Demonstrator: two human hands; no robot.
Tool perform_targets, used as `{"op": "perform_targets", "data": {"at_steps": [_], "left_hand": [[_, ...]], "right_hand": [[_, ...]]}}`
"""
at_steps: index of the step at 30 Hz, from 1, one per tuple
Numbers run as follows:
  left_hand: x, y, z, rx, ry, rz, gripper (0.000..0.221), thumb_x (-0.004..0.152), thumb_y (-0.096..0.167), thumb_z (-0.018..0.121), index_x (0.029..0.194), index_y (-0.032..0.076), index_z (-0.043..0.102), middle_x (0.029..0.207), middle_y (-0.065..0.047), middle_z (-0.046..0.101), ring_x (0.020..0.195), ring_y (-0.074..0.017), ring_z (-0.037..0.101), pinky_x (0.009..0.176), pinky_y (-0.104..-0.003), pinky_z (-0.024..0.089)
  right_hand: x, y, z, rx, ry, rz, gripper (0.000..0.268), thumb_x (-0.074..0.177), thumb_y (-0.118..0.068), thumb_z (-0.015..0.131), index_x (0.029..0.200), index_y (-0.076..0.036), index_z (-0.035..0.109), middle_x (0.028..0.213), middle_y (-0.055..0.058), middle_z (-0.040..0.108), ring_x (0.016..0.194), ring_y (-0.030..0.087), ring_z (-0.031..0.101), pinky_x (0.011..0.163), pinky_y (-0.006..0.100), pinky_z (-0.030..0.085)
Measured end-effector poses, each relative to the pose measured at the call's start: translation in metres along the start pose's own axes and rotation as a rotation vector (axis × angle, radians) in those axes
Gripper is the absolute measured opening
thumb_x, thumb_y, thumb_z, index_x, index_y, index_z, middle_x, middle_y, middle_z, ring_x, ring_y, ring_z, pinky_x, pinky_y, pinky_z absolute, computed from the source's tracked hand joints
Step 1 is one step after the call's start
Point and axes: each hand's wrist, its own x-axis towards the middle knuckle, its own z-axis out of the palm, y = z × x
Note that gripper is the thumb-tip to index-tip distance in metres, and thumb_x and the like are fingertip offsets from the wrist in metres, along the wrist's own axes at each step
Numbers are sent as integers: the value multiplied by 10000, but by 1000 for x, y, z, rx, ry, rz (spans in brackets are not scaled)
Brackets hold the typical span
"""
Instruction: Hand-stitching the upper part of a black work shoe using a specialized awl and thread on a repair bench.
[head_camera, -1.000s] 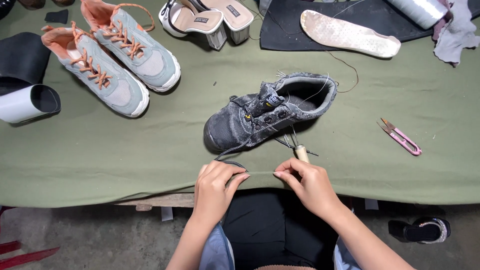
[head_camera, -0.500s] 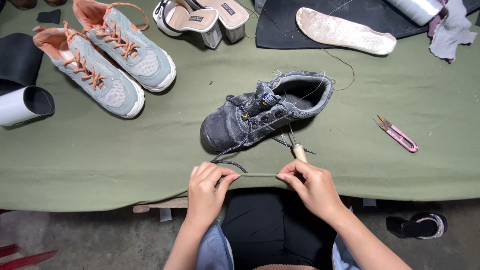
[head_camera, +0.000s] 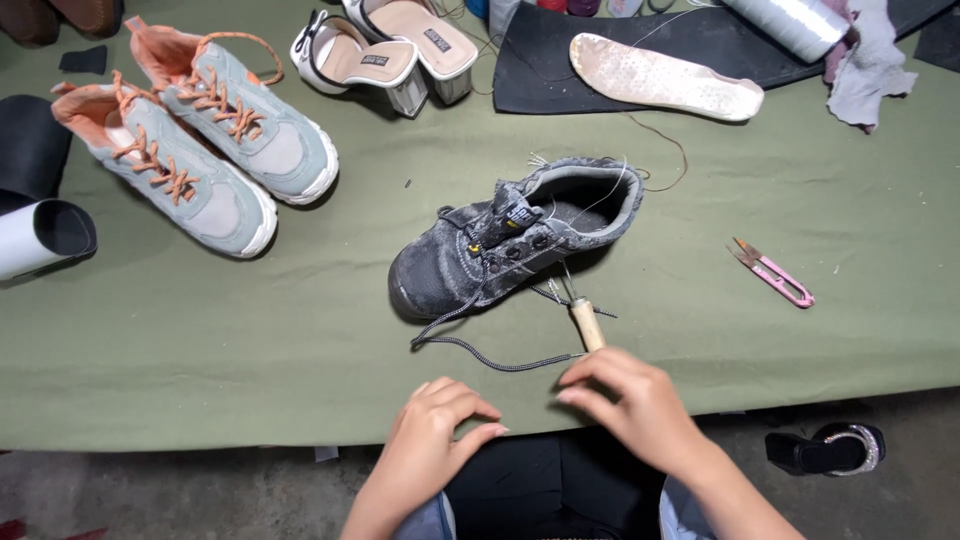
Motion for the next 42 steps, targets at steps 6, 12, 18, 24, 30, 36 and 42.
{"op": "perform_targets", "data": {"at_steps": [6, 12, 18, 24, 30, 36, 42], "left_hand": [[32, 19, 29, -36, 56, 191, 160, 922, 289, 777, 953, 141, 727, 919, 0, 717, 901, -212, 641, 791, -351, 471], [64, 41, 55, -1, 10, 341, 151, 972, 275, 732, 937, 129, 712, 889, -17, 680, 888, -238, 613, 732, -377, 438], [71, 45, 78, -124, -5, 405, 128, 1013, 200, 687, 945, 93, 697, 900, -37, 660, 847, -267, 606, 762, -373, 467], [76, 37, 110, 75, 116, 497, 130, 978, 151, 740, 900, 89, 656, 950, -33, 616, 842, -243, 570, 669, -351, 457], [70, 12, 131, 280, 166, 508, 334, 844, 177, 878, 892, 102, 556, 1014, -76, 574, 799, -268, 535, 609, -370, 400], [72, 13, 104, 207, 205, 398, 318, 986, 445, 687, 923, 137, 636, 985, -39, 593, 817, -239, 531, 637, -360, 436], [71, 18, 108, 186, 222, 415, 311, 1019, 423, 638, 904, 135, 629, 962, -38, 592, 785, -224, 522, 615, -345, 418]], "right_hand": [[11, 50, -52, -406, 282, -58, 212, 908, -204, 758, 1078, -82, 726, 1120, 64, 726, 1089, 236, 662, 993, 361, 492], [55, 100, -73, -744, 454, -201, 215, 1014, -126, 691, 1205, -31, 714, 1228, 142, 692, 1102, 325, 668, 971, 446, 502], [68, 127, -54, -735, 479, -179, 161, 1008, -118, 674, 1151, -54, 709, 1167, 106, 689, 1048, 303, 645, 866, 417, 506], [68, 129, -55, -694, 485, -172, 160, 1005, -125, 672, 1143, -53, 708, 1154, 91, 694, 1043, 288, 648, 890, 400, 505], [54, 115, -63, -420, 432, -84, 174, 953, -187, 736, 1087, -77, 718, 1081, 67, 668, 1012, 243, 618, 949, 367, 474], [31, 93, -80, -290, 395, 87, 190, 904, -228, 782, 1048, -114, 735, 1076, 27, 663, 1028, 184, 637, 916, 321, 487], [23, 76, -80, -268, 456, 96, 193, 930, -246, 746, 1071, -118, 720, 1131, 53, 659, 1046, 190, 662, 933, 318, 500]]}}
